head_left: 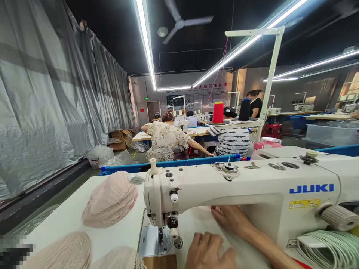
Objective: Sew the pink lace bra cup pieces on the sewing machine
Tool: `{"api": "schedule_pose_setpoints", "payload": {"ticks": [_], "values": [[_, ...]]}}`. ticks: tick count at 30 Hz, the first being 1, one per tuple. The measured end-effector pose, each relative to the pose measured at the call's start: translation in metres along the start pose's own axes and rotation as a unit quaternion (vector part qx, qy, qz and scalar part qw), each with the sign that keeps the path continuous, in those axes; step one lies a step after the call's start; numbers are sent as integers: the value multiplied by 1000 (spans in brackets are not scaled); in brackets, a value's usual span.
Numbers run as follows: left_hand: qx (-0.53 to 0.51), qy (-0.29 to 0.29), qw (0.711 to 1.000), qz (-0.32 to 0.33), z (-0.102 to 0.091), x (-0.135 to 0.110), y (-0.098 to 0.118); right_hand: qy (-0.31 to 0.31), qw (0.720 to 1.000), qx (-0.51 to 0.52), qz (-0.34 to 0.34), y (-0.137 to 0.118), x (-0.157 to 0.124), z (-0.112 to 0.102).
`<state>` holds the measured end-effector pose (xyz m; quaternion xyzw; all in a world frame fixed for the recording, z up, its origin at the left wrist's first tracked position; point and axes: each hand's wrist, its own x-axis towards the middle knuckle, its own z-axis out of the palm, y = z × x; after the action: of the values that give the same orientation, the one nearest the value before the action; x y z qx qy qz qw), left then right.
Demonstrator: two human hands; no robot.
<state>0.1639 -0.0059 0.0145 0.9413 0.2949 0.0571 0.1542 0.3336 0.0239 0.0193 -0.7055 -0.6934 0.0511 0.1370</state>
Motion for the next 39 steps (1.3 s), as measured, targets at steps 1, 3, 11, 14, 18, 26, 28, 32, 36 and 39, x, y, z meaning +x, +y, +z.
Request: {"api": "schedule_pose_setpoints", "payload": {"ticks": [1,3,11,14,18,26,28,32,36,39], "values": [[7,-2,1000,5,-11,2,-3,4,1000,5,6,0,0,0],[18,7,1000,-16,-29,4,-10,9,1000,14,13,1,1,1],[21,22,994,-106,-28,16,-25,-19,998,47,-47,-1,-3,1],[11,29,994,-106,-22,12,-29,-28,996,51,-74,-8,-2,3],[-3,34,994,-105,-20,9,-37,-34,996,50,-60,-13,4,4],[21,3,994,-103,-26,-1,-31,-59,997,42,-13,-12,5,2],[34,-4,993,-112,-28,-5,-29,-69,997,42,-22,-13,4,0],[54,-18,989,-136,-31,-8,-25,-73,995,52,-40,-14,2,1],[55,-13,989,-139,-39,-11,-22,-59,995,76,-34,-12,2,3],[61,-15,990,-126,-39,-15,-23,-56,993,98,-30,-8,3,4]]}}
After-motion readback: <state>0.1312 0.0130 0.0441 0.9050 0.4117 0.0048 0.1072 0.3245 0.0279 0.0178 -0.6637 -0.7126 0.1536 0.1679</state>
